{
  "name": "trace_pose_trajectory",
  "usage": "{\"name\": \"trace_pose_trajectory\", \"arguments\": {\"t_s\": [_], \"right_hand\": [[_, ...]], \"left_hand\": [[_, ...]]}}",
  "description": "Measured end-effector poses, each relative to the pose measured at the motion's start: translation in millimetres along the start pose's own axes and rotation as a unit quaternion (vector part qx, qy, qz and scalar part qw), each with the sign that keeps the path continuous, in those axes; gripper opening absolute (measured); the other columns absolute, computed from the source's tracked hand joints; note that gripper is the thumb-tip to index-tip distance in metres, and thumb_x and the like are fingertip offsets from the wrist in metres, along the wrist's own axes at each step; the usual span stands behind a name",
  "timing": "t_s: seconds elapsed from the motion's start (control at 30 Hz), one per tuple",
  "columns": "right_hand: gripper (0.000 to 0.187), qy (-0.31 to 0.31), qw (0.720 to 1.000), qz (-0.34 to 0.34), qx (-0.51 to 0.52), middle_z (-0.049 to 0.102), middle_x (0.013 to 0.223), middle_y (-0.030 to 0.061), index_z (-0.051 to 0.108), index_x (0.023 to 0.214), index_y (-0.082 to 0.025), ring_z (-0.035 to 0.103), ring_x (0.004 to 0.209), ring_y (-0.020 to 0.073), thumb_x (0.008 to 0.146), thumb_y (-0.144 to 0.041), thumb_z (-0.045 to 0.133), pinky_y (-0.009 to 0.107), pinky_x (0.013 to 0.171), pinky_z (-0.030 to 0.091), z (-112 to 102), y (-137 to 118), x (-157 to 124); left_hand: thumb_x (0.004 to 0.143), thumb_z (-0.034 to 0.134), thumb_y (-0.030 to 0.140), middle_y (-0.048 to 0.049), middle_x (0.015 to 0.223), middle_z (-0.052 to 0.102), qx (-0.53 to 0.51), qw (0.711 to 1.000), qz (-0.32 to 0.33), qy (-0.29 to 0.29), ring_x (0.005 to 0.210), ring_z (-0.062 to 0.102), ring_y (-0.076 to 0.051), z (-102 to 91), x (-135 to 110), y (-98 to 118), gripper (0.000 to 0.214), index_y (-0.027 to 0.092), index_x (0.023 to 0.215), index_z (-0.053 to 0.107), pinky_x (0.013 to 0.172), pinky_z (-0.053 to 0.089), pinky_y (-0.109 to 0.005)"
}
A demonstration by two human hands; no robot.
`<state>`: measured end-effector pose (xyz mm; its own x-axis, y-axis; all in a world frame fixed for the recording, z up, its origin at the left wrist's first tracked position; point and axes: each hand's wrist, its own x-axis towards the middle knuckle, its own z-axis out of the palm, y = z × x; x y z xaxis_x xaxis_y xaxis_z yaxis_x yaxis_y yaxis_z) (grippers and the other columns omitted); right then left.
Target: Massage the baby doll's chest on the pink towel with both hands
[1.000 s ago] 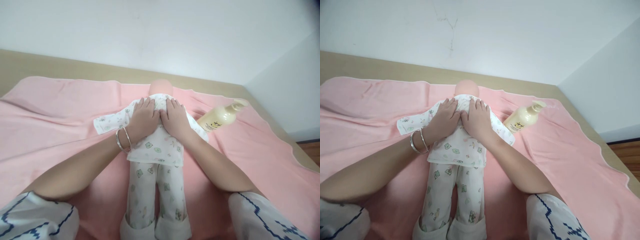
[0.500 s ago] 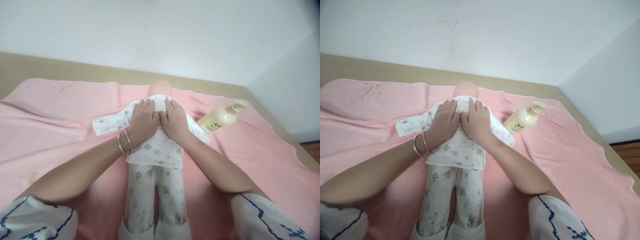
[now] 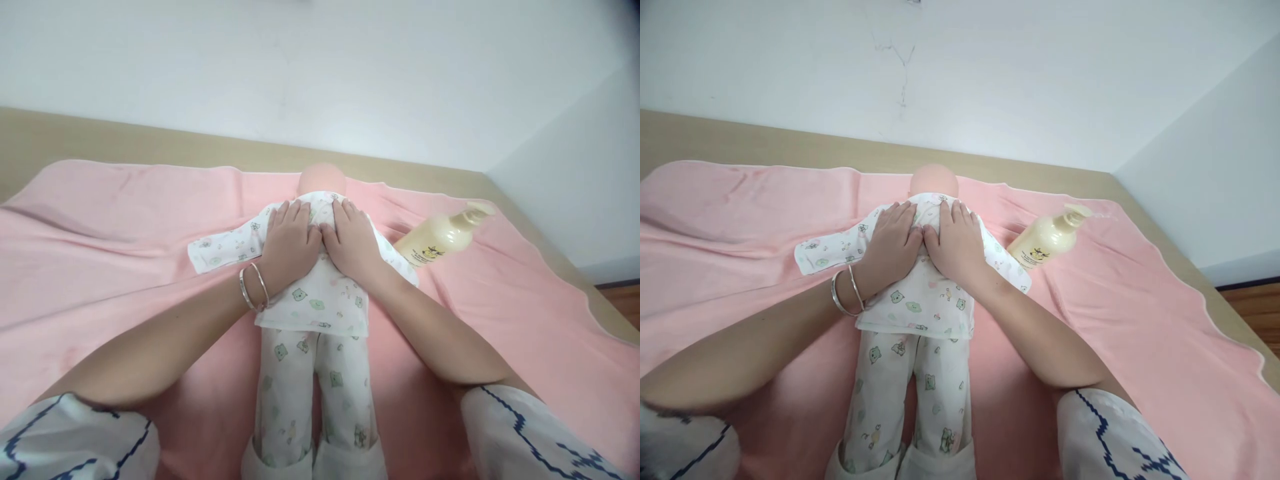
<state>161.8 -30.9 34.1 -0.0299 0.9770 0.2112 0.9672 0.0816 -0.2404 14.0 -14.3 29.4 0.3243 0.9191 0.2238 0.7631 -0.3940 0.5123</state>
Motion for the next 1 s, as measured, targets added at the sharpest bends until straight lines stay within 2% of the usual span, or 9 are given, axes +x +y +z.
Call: {"name": "trace_pose_trajectory", "arguments": {"t_s": [0.13,0.2,0.3,0.37,0.53,0.73,0.8,0.87,1.0], "right_hand": [[0.066,-0.086,0.996,-0.005,-0.024,0.035,0.169,0.0279,0.033,0.165,0.002,0.032,0.161,0.0403,0.109,-0.034,0.028,0.064,0.129,0.030,-18,-6,-2],[0.066,-0.119,0.992,-0.016,-0.041,0.035,0.170,0.0284,0.031,0.166,0.002,0.031,0.161,0.0416,0.110,-0.032,0.030,0.063,0.128,0.032,-26,-13,-10],[0.065,-0.119,0.989,-0.041,-0.076,0.036,0.168,0.0316,0.031,0.165,0.006,0.031,0.161,0.0424,0.110,-0.029,0.033,0.059,0.129,0.034,-34,-25,-28],[0.064,-0.110,0.989,-0.058,-0.084,0.038,0.166,0.0321,0.034,0.164,0.006,0.032,0.160,0.0420,0.109,-0.027,0.034,0.057,0.129,0.036,-38,-30,-36],[0.061,-0.142,0.989,-0.036,-0.026,0.038,0.169,0.0251,0.036,0.165,0.001,0.033,0.161,0.0350,0.111,-0.025,0.027,0.053,0.129,0.038,-47,-19,-18],[0.068,-0.120,0.992,-0.017,-0.040,0.029,0.171,0.0294,0.028,0.164,0.010,0.027,0.163,0.0397,0.111,-0.032,0.026,0.059,0.132,0.028,-27,0,5],[0.066,-0.096,0.992,-0.038,-0.070,0.034,0.168,0.0308,0.031,0.163,0.010,0.031,0.161,0.0410,0.111,-0.030,0.026,0.061,0.130,0.032,-22,-3,-3],[0.064,-0.086,0.991,-0.055,-0.089,0.039,0.165,0.0321,0.034,0.162,0.009,0.036,0.159,0.0410,0.111,-0.028,0.028,0.059,0.128,0.036,-23,-12,-16],[0.062,-0.100,0.986,-0.078,-0.105,0.040,0.164,0.0334,0.036,0.162,0.009,0.038,0.158,0.0407,0.110,-0.026,0.035,0.054,0.128,0.038,-38,-27,-35]], "left_hand": [[0.103,0.032,0.027,-0.0211,0.167,0.044,0.002,1.000,0.007,-0.021,0.162,0.028,-0.042,-1.5,2,-5,0.060,0.003,0.156,0.046,0.134,0.024,-0.065],[0.104,0.033,0.027,-0.0212,0.163,0.047,0.018,0.999,0.030,-0.020,0.161,0.029,-0.042,-2.2,4,-11,0.054,0.006,0.149,0.053,0.132,0.026,-0.067],[0.104,0.032,0.024,-0.0197,0.150,0.057,0.084,0.990,0.108,-0.029,0.150,0.040,-0.041,-3.8,9,-20,0.041,0.012,0.116,0.070,0.129,0.029,-0.068],[0.105,0.031,0.023,-0.0204,0.140,0.061,0.111,0.984,0.138,-0.035,0.141,0.046,-0.040,-5.9,12,-23,0.041,0.013,0.100,0.071,0.125,0.034,-0.066],[0.106,0.032,0.029,-0.0232,0.123,0.063,0.051,0.997,0.065,-0.007,0.118,0.056,-0.035,-12.4,4,-8,0.044,0.004,0.123,0.064,0.113,0.049,-0.057],[0.105,0.028,0.023,-0.0280,0.155,0.049,0.063,0.994,0.087,-0.024,0.152,0.039,-0.039,-17.6,-18,15,0.052,-0.001,0.146,0.051,0.130,0.033,-0.060],[0.102,0.032,0.020,-0.0247,0.147,0.055,0.049,0.994,0.085,-0.046,0.146,0.047,-0.037,-23.0,-14,15,0.045,0.003,0.136,0.057,0.127,0.038,-0.057],[0.097,0.037,0.018,-0.0188,0.126,0.065,0.033,0.994,0.075,-0.071,0.125,0.059,-0.033,-30.1,-4,11,0.030,0.011,0.112,0.062,0.116,0.049,-0.053],[0.095,0.042,0.025,-0.0112,0.096,0.066,0.008,0.995,0.029,-0.091,0.094,0.062,-0.028,-38.6,18,-2,0.013,0.022,0.085,0.051,0.095,0.057,-0.049]]}}
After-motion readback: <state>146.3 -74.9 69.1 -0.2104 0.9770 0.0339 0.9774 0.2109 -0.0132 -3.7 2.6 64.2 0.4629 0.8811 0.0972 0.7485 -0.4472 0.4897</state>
